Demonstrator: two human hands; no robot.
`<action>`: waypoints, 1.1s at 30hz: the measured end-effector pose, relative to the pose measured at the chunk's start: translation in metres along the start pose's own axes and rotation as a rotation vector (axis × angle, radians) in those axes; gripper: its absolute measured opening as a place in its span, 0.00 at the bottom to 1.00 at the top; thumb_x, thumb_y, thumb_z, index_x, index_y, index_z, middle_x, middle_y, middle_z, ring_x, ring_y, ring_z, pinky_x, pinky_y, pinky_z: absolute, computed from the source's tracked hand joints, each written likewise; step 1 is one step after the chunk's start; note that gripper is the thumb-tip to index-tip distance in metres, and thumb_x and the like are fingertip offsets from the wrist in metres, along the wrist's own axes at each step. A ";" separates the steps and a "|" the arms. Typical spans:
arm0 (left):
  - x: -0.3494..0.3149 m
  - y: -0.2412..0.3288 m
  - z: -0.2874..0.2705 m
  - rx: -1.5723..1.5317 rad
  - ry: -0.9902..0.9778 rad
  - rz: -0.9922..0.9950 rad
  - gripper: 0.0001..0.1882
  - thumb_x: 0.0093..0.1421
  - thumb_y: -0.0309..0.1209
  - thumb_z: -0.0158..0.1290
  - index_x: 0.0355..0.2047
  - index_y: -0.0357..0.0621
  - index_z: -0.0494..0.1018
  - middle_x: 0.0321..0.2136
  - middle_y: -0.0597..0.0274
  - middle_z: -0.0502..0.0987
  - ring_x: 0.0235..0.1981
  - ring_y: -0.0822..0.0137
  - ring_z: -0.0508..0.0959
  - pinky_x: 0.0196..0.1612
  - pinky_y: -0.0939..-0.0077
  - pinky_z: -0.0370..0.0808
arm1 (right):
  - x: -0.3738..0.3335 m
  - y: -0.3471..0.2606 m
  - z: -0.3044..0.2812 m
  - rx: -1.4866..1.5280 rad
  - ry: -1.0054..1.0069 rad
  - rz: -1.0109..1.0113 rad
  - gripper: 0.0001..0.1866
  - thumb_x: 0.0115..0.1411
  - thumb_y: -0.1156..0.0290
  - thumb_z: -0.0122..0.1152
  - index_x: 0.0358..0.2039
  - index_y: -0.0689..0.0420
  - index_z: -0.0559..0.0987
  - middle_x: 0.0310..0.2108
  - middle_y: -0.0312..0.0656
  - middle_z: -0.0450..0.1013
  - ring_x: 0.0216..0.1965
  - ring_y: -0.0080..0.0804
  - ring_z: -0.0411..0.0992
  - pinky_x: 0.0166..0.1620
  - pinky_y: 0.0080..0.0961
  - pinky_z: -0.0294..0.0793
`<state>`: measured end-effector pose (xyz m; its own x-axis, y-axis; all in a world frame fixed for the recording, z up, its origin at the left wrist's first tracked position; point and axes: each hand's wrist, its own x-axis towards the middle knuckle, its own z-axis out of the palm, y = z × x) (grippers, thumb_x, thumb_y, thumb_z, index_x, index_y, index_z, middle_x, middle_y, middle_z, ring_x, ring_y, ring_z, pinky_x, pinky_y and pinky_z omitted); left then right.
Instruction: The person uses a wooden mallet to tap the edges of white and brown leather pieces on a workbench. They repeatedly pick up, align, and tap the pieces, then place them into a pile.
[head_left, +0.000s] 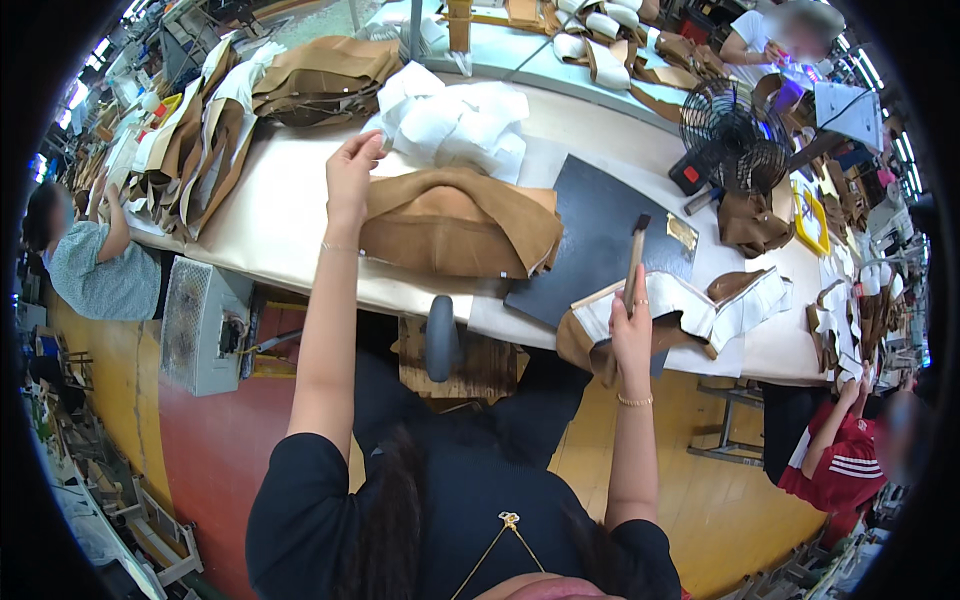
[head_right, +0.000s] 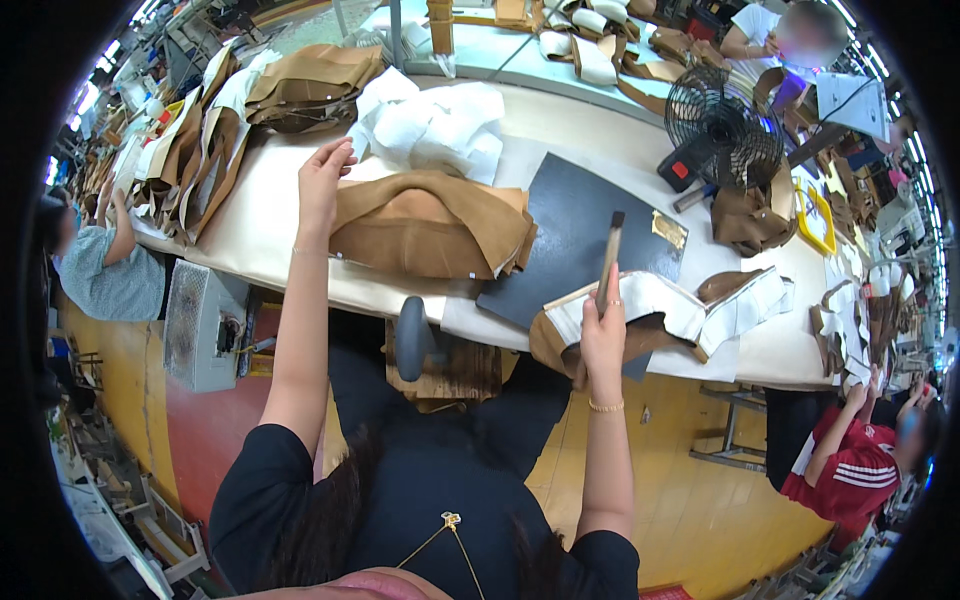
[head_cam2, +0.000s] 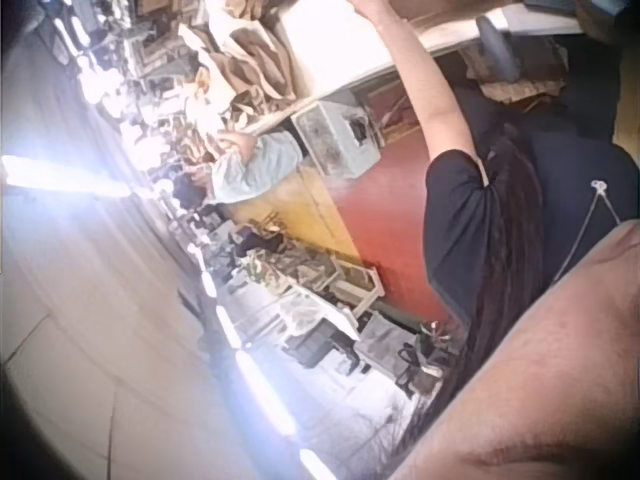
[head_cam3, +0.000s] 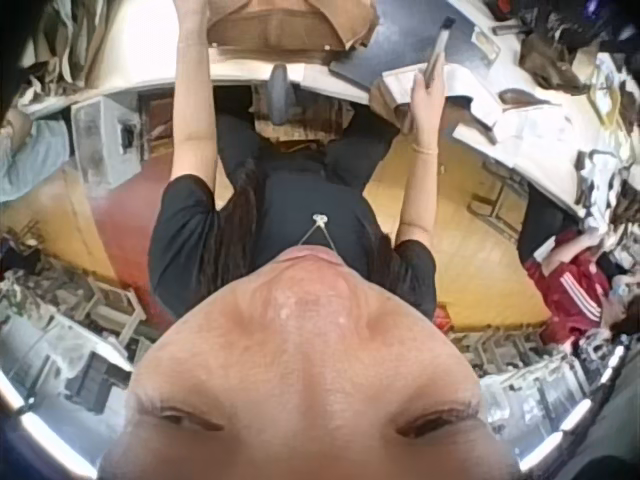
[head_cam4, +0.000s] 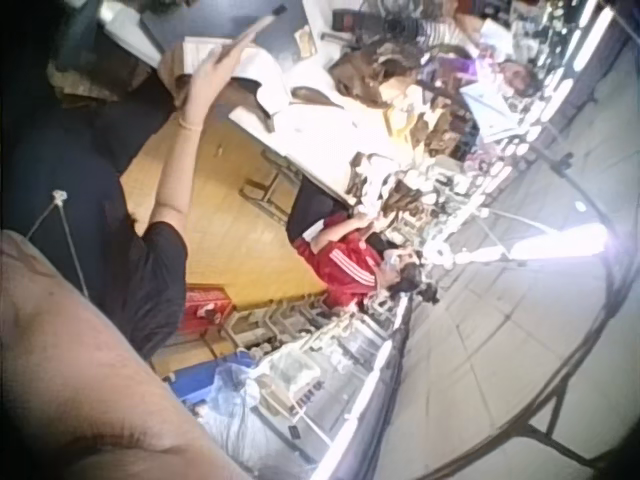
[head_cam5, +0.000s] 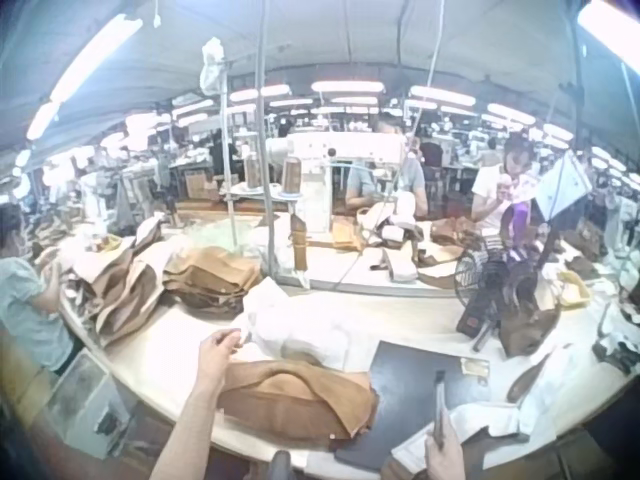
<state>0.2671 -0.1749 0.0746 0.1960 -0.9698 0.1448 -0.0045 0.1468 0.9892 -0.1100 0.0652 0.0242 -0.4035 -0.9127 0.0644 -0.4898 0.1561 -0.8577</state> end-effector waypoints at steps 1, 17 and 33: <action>0.023 -0.011 -0.010 -0.062 0.027 -0.076 0.14 0.64 0.34 0.58 0.45 0.36 0.78 0.33 0.63 0.79 0.35 0.72 0.77 0.41 0.78 0.72 | 0.019 0.001 0.010 -0.056 0.028 -0.025 0.35 0.66 0.76 0.51 0.72 0.53 0.54 0.48 0.55 0.69 0.46 0.45 0.68 0.55 0.34 0.65; 0.057 -0.026 0.040 0.445 -0.164 0.147 0.21 0.52 0.41 0.69 0.31 0.35 0.76 0.24 0.60 0.77 0.26 0.67 0.73 0.33 0.71 0.72 | 0.046 -0.003 0.052 -0.200 0.215 -0.115 0.28 0.64 0.68 0.59 0.65 0.55 0.68 0.66 0.57 0.52 0.67 0.55 0.53 0.68 0.46 0.52; 0.041 -0.007 -0.010 -0.887 -0.728 -0.413 0.29 0.69 0.45 0.50 0.63 0.41 0.61 0.62 0.52 0.69 0.60 0.58 0.72 0.62 0.61 0.70 | 0.035 0.001 0.063 -0.263 0.252 -0.244 0.14 0.65 0.74 0.55 0.50 0.60 0.80 0.56 0.49 0.66 0.55 0.45 0.67 0.58 0.35 0.67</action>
<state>0.2846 -0.2134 0.0734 -0.5720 -0.8158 0.0852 0.6555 -0.3922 0.6453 -0.0763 0.0095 -0.0063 -0.4117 -0.8193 0.3990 -0.7610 0.0682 -0.6452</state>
